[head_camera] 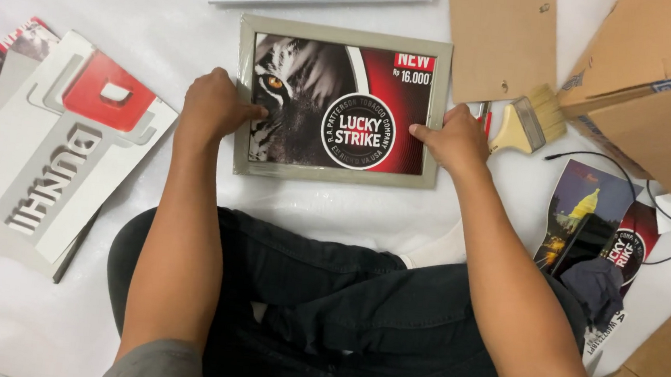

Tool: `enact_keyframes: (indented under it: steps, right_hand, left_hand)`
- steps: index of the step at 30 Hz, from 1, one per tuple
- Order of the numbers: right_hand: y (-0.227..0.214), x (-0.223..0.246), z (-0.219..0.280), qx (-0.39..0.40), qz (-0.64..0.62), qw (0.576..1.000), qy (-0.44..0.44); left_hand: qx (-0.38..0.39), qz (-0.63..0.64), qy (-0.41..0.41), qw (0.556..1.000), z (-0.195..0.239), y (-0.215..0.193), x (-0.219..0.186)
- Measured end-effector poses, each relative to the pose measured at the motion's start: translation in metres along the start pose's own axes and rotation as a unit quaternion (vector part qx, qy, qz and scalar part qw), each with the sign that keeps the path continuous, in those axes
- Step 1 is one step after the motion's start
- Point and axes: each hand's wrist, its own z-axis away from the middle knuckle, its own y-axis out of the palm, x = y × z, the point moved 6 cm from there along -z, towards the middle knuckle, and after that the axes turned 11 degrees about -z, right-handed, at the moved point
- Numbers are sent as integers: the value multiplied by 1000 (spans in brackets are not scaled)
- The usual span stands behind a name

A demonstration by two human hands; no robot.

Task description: Assembling a picture frame by cleaning the glass, inserting a picture, and securing the backing board

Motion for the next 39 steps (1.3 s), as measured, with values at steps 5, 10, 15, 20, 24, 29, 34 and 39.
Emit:
enact_keyframes:
  steps: [5, 10, 15, 20, 24, 29, 34, 39]
  right_hand:
    - [1, 18, 15, 64, 11, 998, -2]
    - [12, 41, 32, 101, 88, 991, 8]
    - [10, 47, 37, 90, 84, 992, 12]
    - [12, 43, 35, 87, 86, 992, 8]
    - [16, 31, 23, 86, 96, 992, 1]
    - [12, 35, 28, 86, 95, 992, -1]
    - [13, 32, 25, 89, 94, 992, -6]
    - [7, 27, 12, -1, 139, 989, -40]
  left_hand:
    - [71, -28, 3, 997, 16, -5, -12]
    - [107, -95, 8, 990, 7, 12, -13]
    - [99, -99, 3, 990, 12, 6, -21]
    - [96, -100, 1, 990, 8, 11, -17]
    - [98, -98, -3, 990, 8, 11, -18]
    - [88, -94, 3, 992, 10, 9, -20]
    - [76, -112, 2, 991, 1, 17, -10]
    - [-69, -102, 10, 992, -9, 4, -1]
